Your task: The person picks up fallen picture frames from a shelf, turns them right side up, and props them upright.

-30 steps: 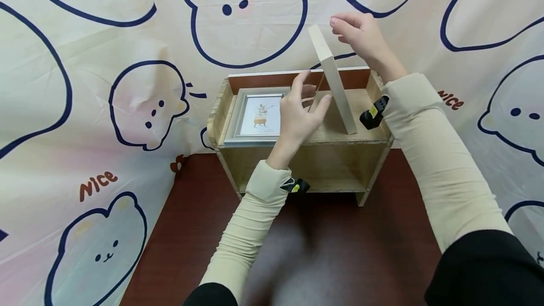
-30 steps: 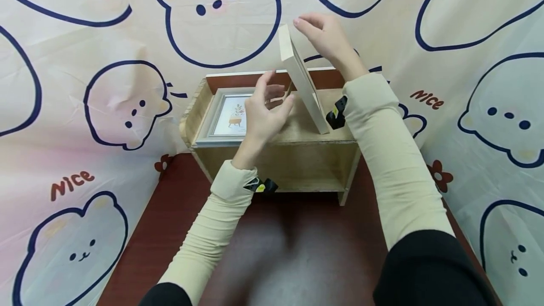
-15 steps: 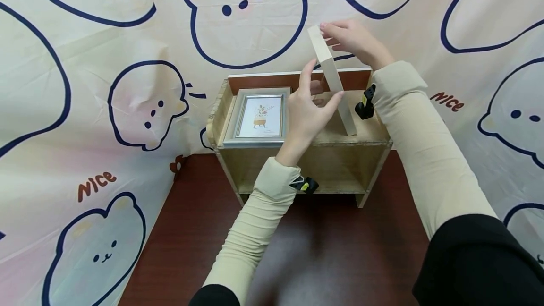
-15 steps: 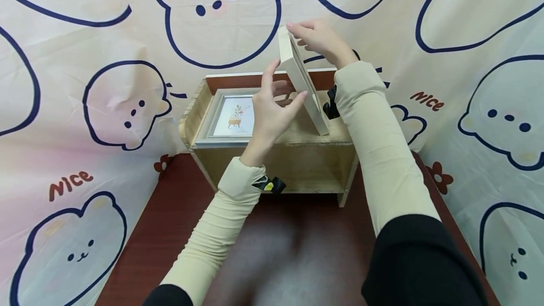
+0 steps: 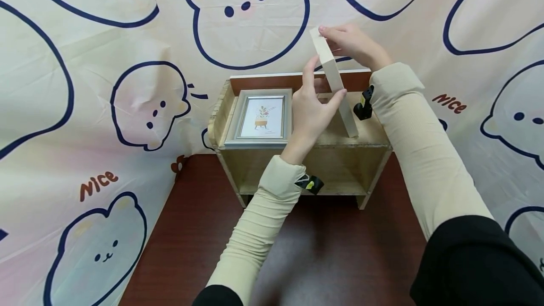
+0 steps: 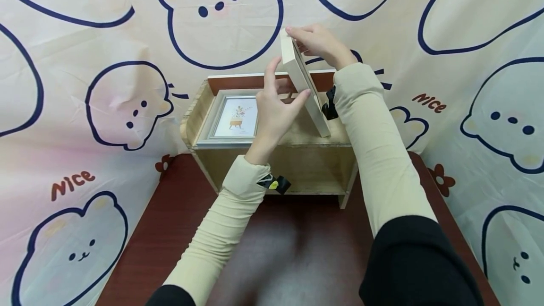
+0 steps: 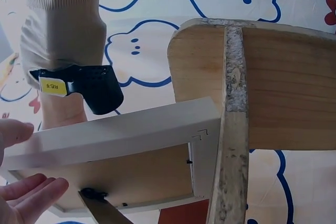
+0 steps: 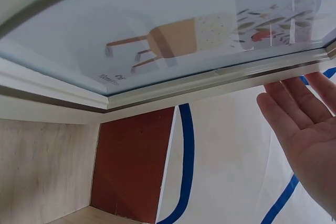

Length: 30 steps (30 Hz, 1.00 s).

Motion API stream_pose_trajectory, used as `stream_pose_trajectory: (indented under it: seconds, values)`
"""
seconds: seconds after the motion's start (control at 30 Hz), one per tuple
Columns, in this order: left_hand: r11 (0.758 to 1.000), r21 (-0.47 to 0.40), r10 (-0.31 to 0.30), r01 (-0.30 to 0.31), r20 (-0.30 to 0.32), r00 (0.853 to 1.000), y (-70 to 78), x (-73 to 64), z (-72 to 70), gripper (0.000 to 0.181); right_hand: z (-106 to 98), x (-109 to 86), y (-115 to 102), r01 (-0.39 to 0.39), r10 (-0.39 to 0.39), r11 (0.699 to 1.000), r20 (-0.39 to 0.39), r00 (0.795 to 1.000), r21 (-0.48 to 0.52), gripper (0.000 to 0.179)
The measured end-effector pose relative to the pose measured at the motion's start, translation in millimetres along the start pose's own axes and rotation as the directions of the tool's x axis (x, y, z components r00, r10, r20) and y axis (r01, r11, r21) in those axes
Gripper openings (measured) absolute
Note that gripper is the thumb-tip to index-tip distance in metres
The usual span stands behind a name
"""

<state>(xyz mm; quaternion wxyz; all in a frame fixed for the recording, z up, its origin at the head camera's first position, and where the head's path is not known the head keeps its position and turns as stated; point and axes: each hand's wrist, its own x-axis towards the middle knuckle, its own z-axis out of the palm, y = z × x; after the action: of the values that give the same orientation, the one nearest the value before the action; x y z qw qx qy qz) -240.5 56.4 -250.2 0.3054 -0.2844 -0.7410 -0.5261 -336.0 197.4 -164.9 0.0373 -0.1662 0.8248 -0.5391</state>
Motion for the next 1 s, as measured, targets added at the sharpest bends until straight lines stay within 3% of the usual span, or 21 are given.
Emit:
stream_pose_trajectory:
  seconds: [0.23, 0.57, 0.73, 1.0]
  values:
    - [0.999, 0.028, 0.042, -0.041, -0.028, 0.999, 2.3, 2.9, 2.7, 0.062, 0, -2.2, 0, -0.006, 0.006, 1.0, -0.026, 1.0, 0.017, 0.042]
    - [0.999, 0.019, 0.027, -0.027, -0.001, 1.0, 2.7, 6.0, 2.1, 0.063, -5, -5.9, 1, -0.057, 0.053, 0.997, -0.077, 0.996, -0.049, 0.046]
    - [1.0, -0.004, 0.006, -0.006, -0.001, 1.0, 0.9, 8.8, -0.8, 0.064, -9, -9.0, 1, -0.115, 0.105, 0.991, -0.142, 0.984, -0.066, 0.045]
    - [1.0, -0.026, -0.013, 0.014, 0.041, 0.999, -1.9, 14.0, -8.6, 0.066, -10, -17.2, 0, -0.142, 0.129, 0.989, -0.25, 0.96, -0.036, 0.035]
